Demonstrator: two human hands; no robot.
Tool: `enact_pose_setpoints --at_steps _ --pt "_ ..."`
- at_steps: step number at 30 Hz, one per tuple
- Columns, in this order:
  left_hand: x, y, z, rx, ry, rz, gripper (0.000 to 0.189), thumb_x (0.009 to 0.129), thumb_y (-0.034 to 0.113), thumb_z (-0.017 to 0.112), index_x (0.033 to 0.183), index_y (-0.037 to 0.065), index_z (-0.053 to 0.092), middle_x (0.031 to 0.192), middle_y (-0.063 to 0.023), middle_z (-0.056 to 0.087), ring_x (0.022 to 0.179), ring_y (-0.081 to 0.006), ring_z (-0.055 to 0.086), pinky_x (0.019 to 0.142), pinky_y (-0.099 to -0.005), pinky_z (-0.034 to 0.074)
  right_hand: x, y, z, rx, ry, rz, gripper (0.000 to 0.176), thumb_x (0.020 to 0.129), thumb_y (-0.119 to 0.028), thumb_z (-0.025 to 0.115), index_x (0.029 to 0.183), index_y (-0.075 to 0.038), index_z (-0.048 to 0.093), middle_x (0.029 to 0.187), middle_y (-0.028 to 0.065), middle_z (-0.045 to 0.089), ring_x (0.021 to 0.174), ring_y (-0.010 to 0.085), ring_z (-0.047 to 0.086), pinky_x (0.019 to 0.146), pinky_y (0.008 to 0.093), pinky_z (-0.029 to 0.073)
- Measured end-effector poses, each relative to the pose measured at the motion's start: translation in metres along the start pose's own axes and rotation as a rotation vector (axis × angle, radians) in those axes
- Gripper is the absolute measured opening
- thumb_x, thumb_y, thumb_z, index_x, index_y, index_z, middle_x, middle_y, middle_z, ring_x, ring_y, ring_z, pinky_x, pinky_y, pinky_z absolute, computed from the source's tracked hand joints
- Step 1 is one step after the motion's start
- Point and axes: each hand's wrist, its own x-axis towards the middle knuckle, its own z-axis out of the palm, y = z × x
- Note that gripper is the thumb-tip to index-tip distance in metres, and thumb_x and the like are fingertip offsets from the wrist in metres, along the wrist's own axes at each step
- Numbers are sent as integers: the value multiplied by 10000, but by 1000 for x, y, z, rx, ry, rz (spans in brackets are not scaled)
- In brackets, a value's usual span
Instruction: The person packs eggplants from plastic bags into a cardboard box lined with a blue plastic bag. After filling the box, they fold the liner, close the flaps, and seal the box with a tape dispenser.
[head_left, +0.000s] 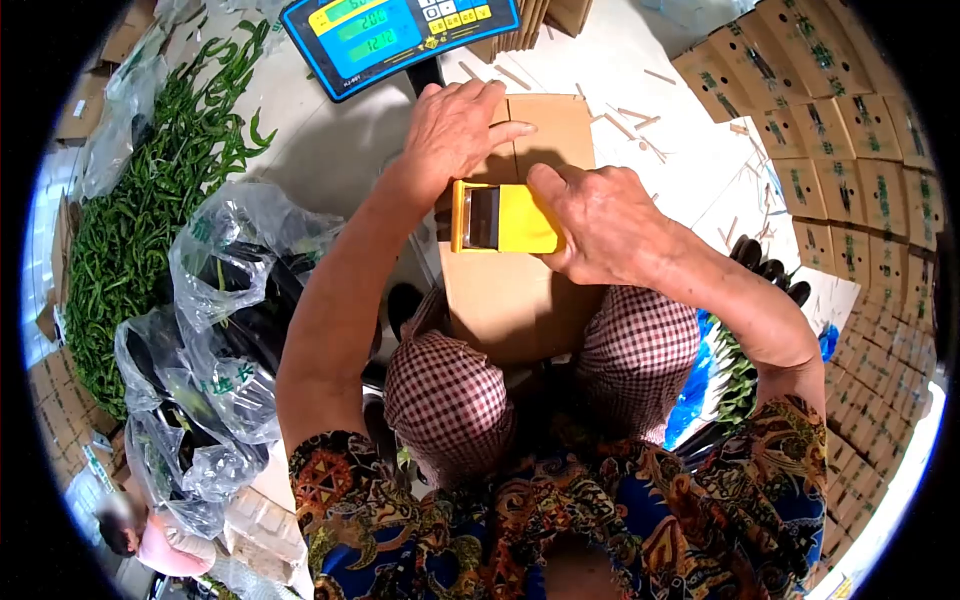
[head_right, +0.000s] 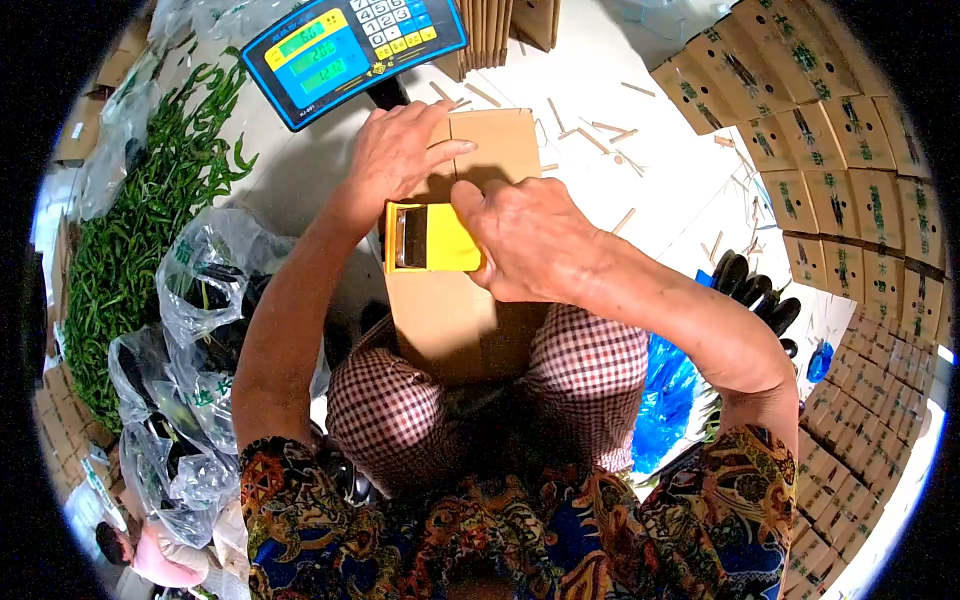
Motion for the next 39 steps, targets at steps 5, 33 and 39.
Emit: enact_pose_setpoints --at_steps 5,33,39 --pt "-1 -5 11 -24 192 82 413 881 447 603 939 39 590 839 -126 634 799 -293 633 673 -419 463 3 -4 4 -39 13 -40 411 697 -159 699 985 46 490 806 229 626 617 383 640 574 436 550" --pt "-17 60 -42 -1664 99 -56 577 1024 481 305 1299 29 537 1213 -120 601 1137 -229 558 1056 -342 375 -87 35 -73 884 316 72 747 628 -280 793 1251 16 507 1097 87 595 1030 173 554 919 291 417" --pt "-51 41 -43 -2306 -342 -251 1042 801 854 199 1344 3 460 1082 -191 651 985 -356 638 882 -448 484 -55 25 -68 842 387 119 697 649 -305 746 1240 -5 529 1051 82 605 1000 179 563 908 299 419"
